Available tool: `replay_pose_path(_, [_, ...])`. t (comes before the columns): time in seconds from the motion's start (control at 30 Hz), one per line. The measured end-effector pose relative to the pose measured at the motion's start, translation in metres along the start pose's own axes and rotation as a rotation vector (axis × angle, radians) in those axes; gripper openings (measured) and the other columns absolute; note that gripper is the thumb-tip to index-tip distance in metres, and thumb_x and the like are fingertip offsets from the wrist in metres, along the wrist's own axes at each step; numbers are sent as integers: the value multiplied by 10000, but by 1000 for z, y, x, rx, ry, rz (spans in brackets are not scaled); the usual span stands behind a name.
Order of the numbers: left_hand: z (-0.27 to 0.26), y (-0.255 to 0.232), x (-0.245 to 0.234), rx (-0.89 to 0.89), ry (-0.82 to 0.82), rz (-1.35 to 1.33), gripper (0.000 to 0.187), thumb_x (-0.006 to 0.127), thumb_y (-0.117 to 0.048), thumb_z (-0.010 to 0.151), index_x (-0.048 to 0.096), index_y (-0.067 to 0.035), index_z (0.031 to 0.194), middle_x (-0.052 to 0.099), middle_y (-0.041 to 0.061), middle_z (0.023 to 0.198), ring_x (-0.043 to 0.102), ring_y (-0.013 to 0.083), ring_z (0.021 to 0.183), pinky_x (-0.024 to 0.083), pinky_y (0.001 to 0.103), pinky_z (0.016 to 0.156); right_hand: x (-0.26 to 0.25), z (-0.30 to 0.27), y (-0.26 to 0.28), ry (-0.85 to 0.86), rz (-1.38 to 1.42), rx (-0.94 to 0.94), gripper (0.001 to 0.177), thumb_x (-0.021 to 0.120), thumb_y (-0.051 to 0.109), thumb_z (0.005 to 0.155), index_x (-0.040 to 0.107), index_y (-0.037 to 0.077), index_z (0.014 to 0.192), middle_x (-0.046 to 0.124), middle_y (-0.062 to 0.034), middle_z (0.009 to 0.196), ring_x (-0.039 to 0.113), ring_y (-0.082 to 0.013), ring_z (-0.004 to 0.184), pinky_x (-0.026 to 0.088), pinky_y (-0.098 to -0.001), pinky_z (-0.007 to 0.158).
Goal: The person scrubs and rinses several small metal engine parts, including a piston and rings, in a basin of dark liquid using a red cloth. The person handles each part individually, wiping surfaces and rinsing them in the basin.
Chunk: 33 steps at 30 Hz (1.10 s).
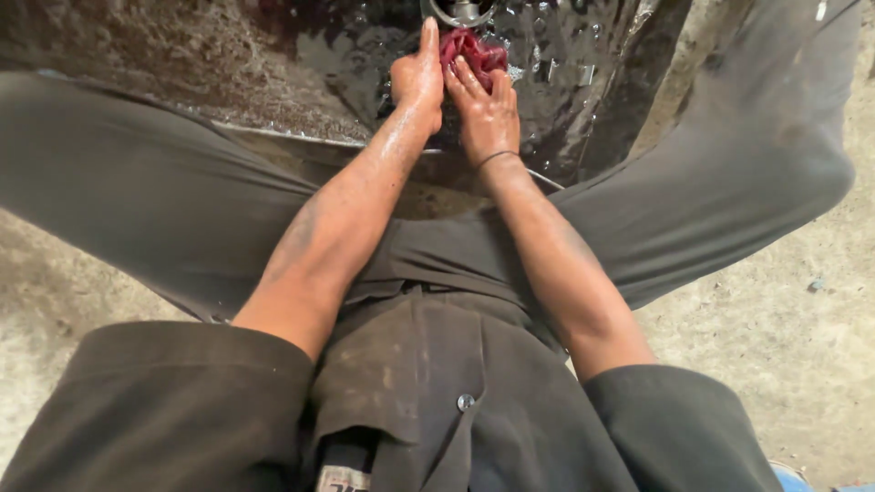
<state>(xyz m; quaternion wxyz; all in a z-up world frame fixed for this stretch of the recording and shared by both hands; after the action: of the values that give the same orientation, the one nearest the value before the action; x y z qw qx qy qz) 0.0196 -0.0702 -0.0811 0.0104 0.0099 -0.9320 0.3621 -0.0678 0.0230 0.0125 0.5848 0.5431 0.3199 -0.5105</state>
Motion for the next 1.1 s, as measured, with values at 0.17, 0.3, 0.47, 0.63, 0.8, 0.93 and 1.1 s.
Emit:
replay_pose_path(0.17, [7,7,-5,-109,-151,55,609,712,-551,808,694,56,861,727,125,879,702,231,656,611,430,520,-10,2,-29,-152,-87,193,547,647,-14,908,653,179,1420,571,-20,1534,533,-328,1209,461,-401,1075])
replay_pose_path(0.3, [23,20,-5,-177,-114,-32,420,652,-344,860,670,65,955,737,191,922,738,290,716,625,442,579,1,1,-94,-95,16,489,598,606,-60,808,680,181,1351,570,-88,1501,516,-354,1164,446,-408,1095])
replay_pose_path(0.47, [38,38,7,-304,85,-293,309,585,-157,827,604,27,1076,678,201,953,691,331,779,625,488,685,44,-6,-113,139,-20,506,555,689,42,775,681,225,1298,475,-137,1503,469,-453,1227,437,-474,1010])
replay_pose_path(0.63, [33,35,28,-393,367,-539,325,552,-107,850,560,69,1122,657,285,1076,712,431,927,642,554,859,70,-23,-100,185,105,620,389,708,133,971,660,249,1339,530,-44,1518,537,-334,1342,523,-441,1113])
replay_pose_path(0.8, [17,29,45,-405,533,-598,369,532,-169,925,575,89,1185,661,275,1146,700,428,1041,618,559,942,42,-7,-85,214,281,524,350,769,158,888,720,188,1234,694,-98,1265,665,-315,1133,561,-421,984])
replay_pose_path(0.93, [21,28,32,-305,395,-471,393,510,-346,1001,603,11,1139,679,210,1082,682,374,983,598,566,855,-13,-10,-93,109,794,908,278,651,162,980,673,194,1255,787,-119,1106,733,-263,912,602,-409,835])
replay_pose_path(1.1, [13,28,43,-223,396,-372,319,527,-286,1005,675,-27,1116,700,144,1064,684,300,989,605,515,819,-107,29,-21,-240,126,93,324,755,243,891,690,249,1208,662,-136,1236,646,-321,1127,542,-412,963])
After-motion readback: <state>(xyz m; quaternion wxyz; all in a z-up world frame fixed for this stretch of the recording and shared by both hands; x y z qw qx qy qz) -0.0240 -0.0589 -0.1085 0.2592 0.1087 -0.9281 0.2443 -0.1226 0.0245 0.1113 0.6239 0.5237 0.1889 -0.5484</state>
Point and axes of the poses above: each hand's wrist, its own z-axis towards the middle knuckle, its own x-axis out of the palm, y = z × x, the point moved 8 cm from there along z, towards the middle knuckle
